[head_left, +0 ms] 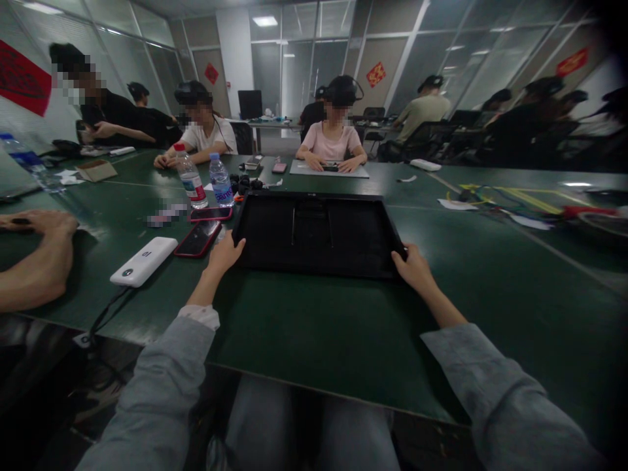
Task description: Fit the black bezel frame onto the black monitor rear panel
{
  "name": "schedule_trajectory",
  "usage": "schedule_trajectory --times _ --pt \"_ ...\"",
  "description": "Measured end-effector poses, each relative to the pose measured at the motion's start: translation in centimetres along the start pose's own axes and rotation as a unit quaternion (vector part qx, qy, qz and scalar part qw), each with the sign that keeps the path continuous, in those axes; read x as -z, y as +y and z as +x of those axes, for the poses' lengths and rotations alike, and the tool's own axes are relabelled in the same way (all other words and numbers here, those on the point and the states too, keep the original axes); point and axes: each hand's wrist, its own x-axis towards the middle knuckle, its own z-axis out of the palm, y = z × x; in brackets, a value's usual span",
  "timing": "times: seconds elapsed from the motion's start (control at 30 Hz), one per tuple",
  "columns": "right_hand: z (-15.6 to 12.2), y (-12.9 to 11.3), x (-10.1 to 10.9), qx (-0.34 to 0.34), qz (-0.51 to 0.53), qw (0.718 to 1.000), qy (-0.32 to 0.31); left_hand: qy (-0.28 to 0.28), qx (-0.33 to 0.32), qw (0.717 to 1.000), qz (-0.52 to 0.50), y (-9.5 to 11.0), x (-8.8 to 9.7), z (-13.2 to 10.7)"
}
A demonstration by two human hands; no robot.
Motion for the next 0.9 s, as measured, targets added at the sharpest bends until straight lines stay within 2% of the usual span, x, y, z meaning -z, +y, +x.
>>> schedule_trajectory --times 0.33,0.53,0.77,0.9 --pt "-0.7 -1.0 0.9 0.005 0.016 1.0 0.001 0.006 0.055 0.996 -0.063 -0.9 -0.6 1.3" --pt "-1.0 -2.0 1.1 0.052 0.073 0.994 0.062 0.033 0.078 0.993 -0.082 -0.7 -0.9 1.3" --pt "0.0 -1.3 0.9 0.091 0.092 0.98 0.149 0.017 0.086 0.984 -0.152 -0.4 -0.3 1.3" --pt "-0.1 -1.0 1.4 0.109 0.095 0.974 0.173 0.01 0.085 0.984 -0.158 -0.2 -0.2 1.0"
